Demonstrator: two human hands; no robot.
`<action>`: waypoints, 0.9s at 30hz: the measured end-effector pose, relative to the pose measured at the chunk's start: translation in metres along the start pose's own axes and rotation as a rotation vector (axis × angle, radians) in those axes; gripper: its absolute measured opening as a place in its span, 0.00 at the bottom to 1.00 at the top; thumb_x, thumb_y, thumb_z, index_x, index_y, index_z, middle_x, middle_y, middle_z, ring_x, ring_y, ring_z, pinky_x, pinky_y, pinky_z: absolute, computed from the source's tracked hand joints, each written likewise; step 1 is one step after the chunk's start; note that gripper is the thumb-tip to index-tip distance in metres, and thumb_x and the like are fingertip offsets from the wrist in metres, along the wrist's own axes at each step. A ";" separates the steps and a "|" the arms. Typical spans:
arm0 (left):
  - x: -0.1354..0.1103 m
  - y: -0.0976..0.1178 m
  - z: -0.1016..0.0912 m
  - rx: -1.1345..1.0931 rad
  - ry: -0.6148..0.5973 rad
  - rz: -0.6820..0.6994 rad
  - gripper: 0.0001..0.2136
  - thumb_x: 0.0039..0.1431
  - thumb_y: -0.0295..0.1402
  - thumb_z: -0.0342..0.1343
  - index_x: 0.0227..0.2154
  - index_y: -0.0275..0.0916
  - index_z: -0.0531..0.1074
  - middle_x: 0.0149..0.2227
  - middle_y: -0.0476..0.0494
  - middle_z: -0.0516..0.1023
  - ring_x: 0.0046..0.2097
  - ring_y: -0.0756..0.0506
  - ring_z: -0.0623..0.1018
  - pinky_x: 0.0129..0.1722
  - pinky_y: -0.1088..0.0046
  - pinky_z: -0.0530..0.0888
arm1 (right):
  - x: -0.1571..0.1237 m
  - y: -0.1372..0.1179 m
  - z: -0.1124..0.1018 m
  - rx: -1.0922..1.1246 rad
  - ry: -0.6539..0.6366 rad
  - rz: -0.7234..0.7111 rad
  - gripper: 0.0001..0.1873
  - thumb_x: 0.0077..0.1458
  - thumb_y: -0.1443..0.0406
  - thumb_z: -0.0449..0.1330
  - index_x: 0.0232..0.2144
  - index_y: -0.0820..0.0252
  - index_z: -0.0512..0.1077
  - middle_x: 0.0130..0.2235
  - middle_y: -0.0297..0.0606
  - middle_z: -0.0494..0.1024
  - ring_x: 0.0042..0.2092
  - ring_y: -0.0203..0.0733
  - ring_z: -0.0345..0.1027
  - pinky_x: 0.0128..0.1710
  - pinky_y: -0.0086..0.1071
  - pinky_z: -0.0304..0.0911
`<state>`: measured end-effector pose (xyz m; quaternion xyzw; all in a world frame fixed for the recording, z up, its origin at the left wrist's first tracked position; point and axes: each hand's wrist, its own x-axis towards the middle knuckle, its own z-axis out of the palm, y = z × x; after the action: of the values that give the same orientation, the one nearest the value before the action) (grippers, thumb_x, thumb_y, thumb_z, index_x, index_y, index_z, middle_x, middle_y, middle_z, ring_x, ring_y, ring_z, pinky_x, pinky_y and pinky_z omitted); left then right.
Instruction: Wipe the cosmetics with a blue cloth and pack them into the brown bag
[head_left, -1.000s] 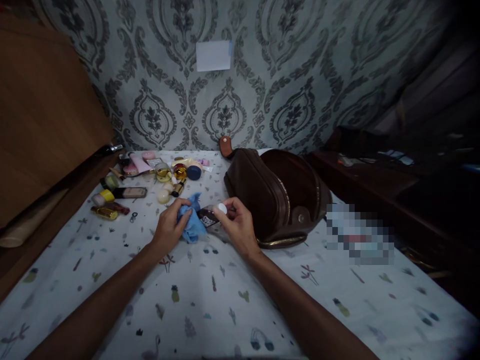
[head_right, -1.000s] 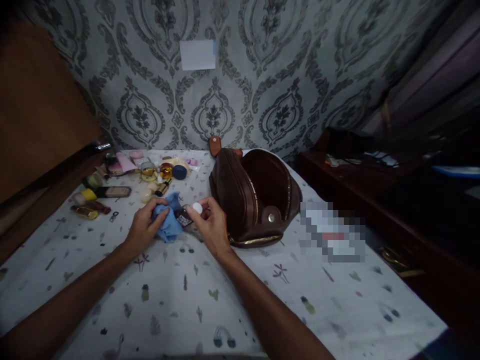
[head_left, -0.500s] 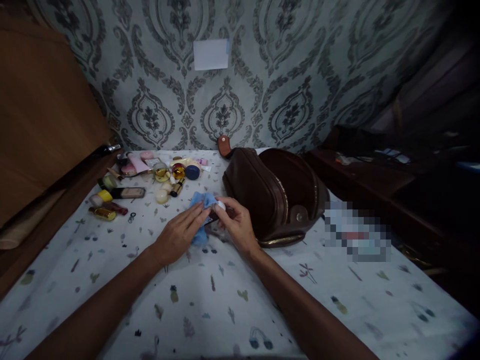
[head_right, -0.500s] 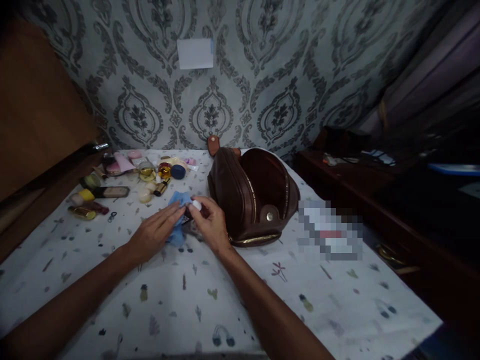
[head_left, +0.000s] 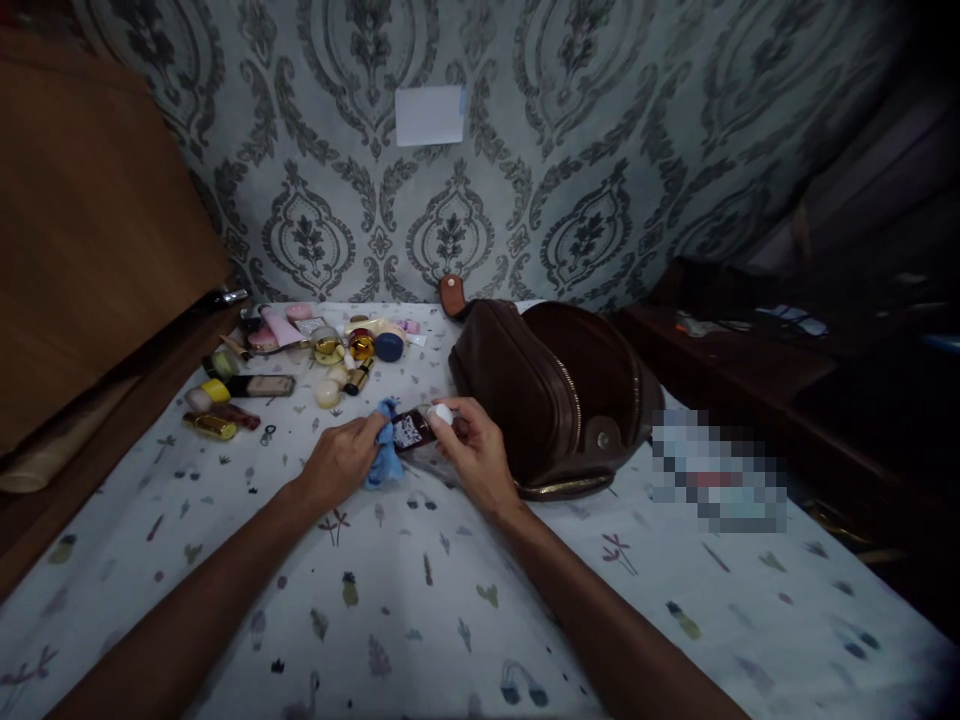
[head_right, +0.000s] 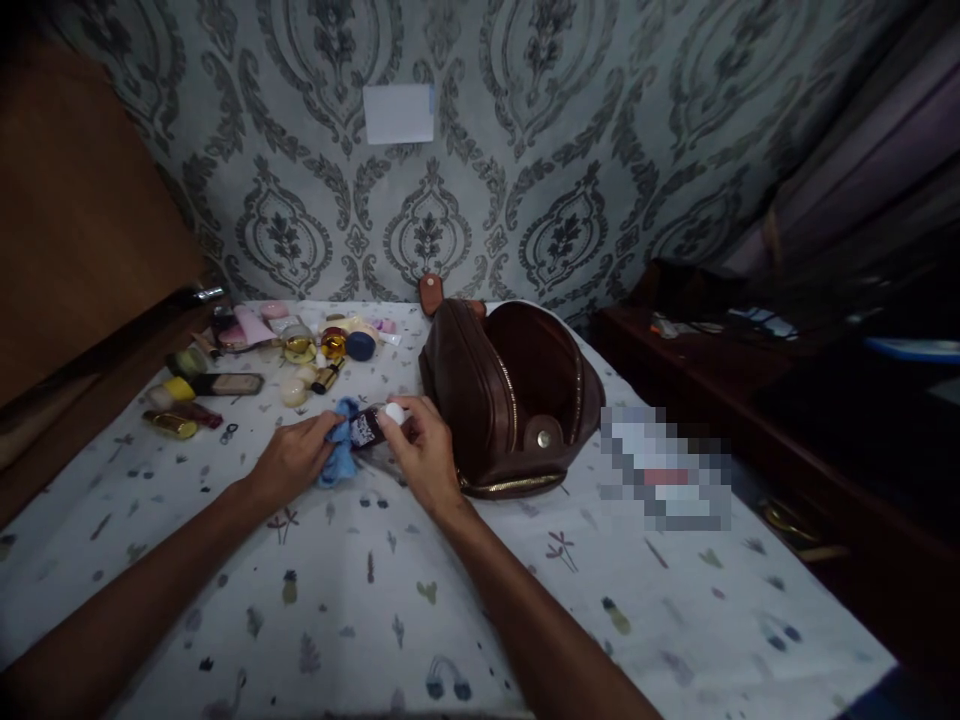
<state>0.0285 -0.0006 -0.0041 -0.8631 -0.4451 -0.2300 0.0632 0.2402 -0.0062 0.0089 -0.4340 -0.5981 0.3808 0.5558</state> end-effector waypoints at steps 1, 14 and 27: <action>0.000 -0.001 -0.001 -0.023 -0.010 -0.021 0.10 0.62 0.25 0.46 0.44 0.39 0.68 0.35 0.43 0.79 0.35 0.44 0.80 0.35 0.70 0.77 | -0.001 -0.001 0.001 0.018 -0.013 0.021 0.17 0.55 0.51 0.62 0.38 0.59 0.72 0.32 0.35 0.72 0.26 0.33 0.63 0.22 0.27 0.61; 0.012 0.033 -0.022 -0.262 0.251 0.091 0.16 0.67 0.27 0.44 0.55 0.37 0.68 0.51 0.37 0.78 0.54 0.43 0.77 0.55 0.62 0.75 | -0.001 -0.003 0.025 0.199 -0.063 0.141 0.21 0.50 0.49 0.64 0.36 0.57 0.66 0.18 0.24 0.68 0.18 0.34 0.63 0.17 0.26 0.61; -0.020 -0.015 0.005 -0.190 0.188 -0.087 0.16 0.65 0.27 0.45 0.51 0.39 0.71 0.46 0.39 0.80 0.47 0.42 0.80 0.47 0.62 0.78 | 0.004 0.010 0.013 0.211 -0.117 0.090 0.25 0.53 0.51 0.63 0.49 0.58 0.70 0.26 0.31 0.72 0.24 0.36 0.66 0.25 0.31 0.67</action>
<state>0.0085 -0.0045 -0.0189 -0.8199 -0.4504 -0.3533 0.0126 0.2282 0.0009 -0.0002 -0.3765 -0.5663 0.4907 0.5447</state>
